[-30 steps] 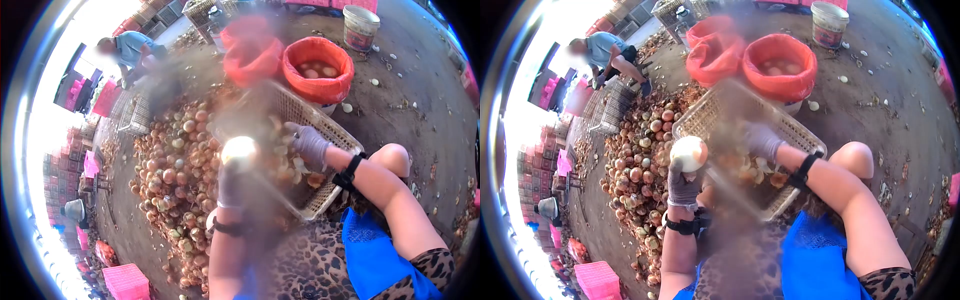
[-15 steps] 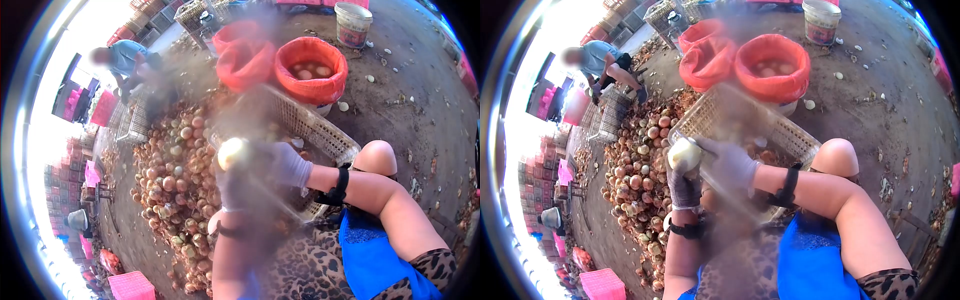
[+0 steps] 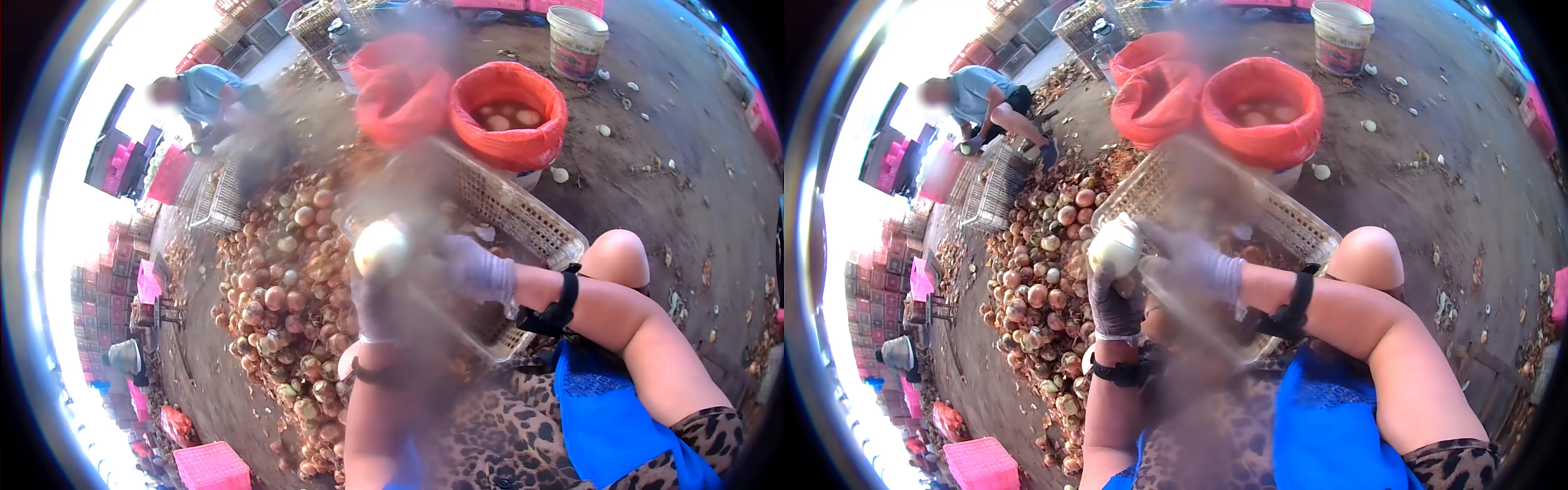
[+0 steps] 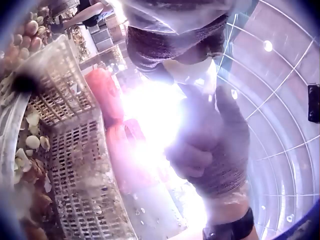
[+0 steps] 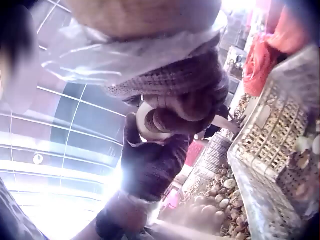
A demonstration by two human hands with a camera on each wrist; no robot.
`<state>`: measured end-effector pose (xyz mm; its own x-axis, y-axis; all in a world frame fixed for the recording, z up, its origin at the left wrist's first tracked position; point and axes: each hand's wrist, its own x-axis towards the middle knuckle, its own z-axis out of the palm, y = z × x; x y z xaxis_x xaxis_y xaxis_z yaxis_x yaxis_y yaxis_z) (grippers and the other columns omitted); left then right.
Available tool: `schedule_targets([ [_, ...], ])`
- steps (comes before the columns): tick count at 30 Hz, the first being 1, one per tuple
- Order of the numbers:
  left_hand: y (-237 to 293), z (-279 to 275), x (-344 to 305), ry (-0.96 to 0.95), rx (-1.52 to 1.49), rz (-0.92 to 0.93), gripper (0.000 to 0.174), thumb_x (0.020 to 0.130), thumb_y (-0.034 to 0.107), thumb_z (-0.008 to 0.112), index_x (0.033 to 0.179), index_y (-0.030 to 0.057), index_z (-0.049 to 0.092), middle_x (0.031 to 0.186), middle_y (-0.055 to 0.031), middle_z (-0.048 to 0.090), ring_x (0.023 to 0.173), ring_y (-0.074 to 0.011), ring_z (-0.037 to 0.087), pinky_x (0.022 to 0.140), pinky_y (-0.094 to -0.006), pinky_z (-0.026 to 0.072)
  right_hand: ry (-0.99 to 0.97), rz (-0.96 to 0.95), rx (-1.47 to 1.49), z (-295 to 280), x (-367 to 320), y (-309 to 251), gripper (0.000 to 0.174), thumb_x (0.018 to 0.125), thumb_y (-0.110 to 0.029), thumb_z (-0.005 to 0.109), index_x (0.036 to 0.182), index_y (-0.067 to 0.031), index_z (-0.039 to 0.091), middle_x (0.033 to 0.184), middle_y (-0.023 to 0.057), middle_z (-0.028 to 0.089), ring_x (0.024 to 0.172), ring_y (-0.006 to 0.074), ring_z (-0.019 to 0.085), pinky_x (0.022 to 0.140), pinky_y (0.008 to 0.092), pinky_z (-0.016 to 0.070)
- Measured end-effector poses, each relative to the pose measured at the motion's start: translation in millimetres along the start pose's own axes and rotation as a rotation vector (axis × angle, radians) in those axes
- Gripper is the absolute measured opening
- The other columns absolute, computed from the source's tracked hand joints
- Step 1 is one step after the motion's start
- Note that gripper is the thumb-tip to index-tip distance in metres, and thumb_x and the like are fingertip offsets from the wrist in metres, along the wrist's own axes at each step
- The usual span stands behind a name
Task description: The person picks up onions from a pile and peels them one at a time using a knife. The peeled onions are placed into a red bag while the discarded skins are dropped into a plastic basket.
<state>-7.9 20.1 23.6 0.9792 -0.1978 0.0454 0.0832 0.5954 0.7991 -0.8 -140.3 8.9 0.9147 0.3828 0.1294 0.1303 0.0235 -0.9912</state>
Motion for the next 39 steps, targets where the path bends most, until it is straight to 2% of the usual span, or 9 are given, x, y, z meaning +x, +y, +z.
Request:
schedule_targets([
  [3, -4, -4, 2, 0.085, 0.210, 0.132, 0.064, 0.078, 0.033, 0.072, 0.126, -0.0006, 0.047, 0.112, -0.0116, 0.058, 0.099, -0.0217, 0.060, 0.084, -0.0310, 0.0512, 0.011, 0.120, 0.121, 0, -4, -26, 0.053, 0.095, -0.017, 0.059, 0.143, -0.0056, 0.041, 0.114, 0.0130, 0.064, 0.101, 0.0160, 0.060, 0.082, 0.0290, 0.0513],
  [6, -5, 0, 0, 0.152, 0.272, 0.206, 0.061, 0.077, 0.033, 0.072, 0.123, 0.0008, 0.048, 0.109, -0.0106, 0.058, 0.099, -0.0211, 0.060, 0.086, -0.0320, 0.0511, 0.043, 0.018, -0.214, -2, -2, -17, 0.045, 0.098, -0.018, 0.056, 0.140, -0.0043, 0.045, 0.111, 0.0097, 0.065, 0.099, 0.0144, 0.060, 0.083, 0.0282, 0.0508],
  [9, -6, -6, 0, 0.181, 0.280, 0.184, 0.066, 0.076, 0.034, 0.073, 0.126, -0.0004, 0.047, 0.114, -0.0127, 0.058, 0.103, -0.0235, 0.060, 0.089, -0.0330, 0.0510, 0.096, -0.058, 0.113, 3, 1, 0, 0.041, 0.098, -0.020, 0.055, 0.134, -0.0026, 0.052, 0.106, 0.0091, 0.067, 0.093, 0.0151, 0.062, 0.081, 0.0289, 0.0512],
  [14, -7, -26, -3, 0.016, -0.048, 0.048, 0.068, 0.080, 0.034, 0.070, 0.130, -0.0041, 0.046, 0.124, -0.0175, 0.055, 0.111, -0.0292, 0.058, 0.097, -0.0381, 0.0498, 0.142, 0.365, 0.099, -31, 14, -14, 0.045, 0.095, -0.026, 0.057, 0.133, -0.0017, 0.055, 0.095, 0.0090, 0.068, 0.083, 0.0136, 0.063, 0.076, 0.0290, 0.0518],
  [22, 0, -20, 0, 0.033, 0.263, 0.085, 0.072, 0.077, 0.042, 0.071, 0.129, -0.0024, 0.046, 0.121, -0.0147, 0.056, 0.109, -0.0258, 0.058, 0.096, -0.0386, 0.0500, 0.045, 0.144, 0.025, -23, 14, -8, 0.050, 0.087, -0.017, 0.058, 0.135, -0.0056, 0.053, 0.088, 0.0108, 0.067, 0.076, 0.0133, 0.063, 0.067, 0.0285, 0.0521],
  [28, 9, 1, -9, 0.014, 0.380, -0.007, 0.088, 0.065, 0.050, 0.078, 0.129, -0.0020, 0.047, 0.114, -0.0129, 0.059, 0.099, -0.0230, 0.062, 0.081, -0.0335, 0.0553, 0.009, 0.121, -0.069, -29, 14, -3, 0.035, 0.080, -0.011, 0.064, 0.113, -0.0003, 0.063, 0.083, 0.0096, 0.067, 0.069, 0.0128, 0.062, 0.062, 0.0286, 0.0520],
  [34, -1, -26, -8, -0.035, 0.180, -0.095, 0.088, 0.072, 0.058, 0.072, 0.130, -0.0038, 0.047, 0.115, -0.0165, 0.059, 0.103, -0.0233, 0.062, 0.085, -0.0341, 0.0548, 0.157, 0.456, 0.035, -24, 8, -49, 0.019, 0.081, -0.007, 0.064, 0.099, 0.0000, 0.064, 0.078, 0.0072, 0.065, 0.063, 0.0117, 0.059, 0.054, 0.0280, 0.0492],
  [37, 1, -6, -1, 0.132, 0.079, -0.164, 0.086, 0.077, 0.061, 0.067, 0.130, -0.0042, 0.047, 0.116, -0.0185, 0.058, 0.104, -0.0252, 0.061, 0.089, -0.0349, 0.0540, 0.219, 0.396, 0.378, -31, 7, -39, 0.015, 0.083, -0.008, 0.063, 0.096, -0.0014, 0.066, 0.077, 0.0057, 0.065, 0.063, 0.0118, 0.058, 0.056, 0.0272, 0.0492],
  [39, -9, -15, 3, 0.104, 0.127, -0.133, 0.084, 0.079, 0.059, 0.065, 0.132, -0.0030, 0.046, 0.118, -0.0180, 0.058, 0.105, -0.0281, 0.060, 0.093, -0.0366, 0.0529, 0.176, 0.430, 0.252, -31, 7, -45, 0.013, 0.083, -0.009, 0.065, 0.094, -0.0018, 0.067, 0.078, 0.0049, 0.064, 0.066, 0.0113, 0.059, 0.057, 0.0264, 0.0494],
])
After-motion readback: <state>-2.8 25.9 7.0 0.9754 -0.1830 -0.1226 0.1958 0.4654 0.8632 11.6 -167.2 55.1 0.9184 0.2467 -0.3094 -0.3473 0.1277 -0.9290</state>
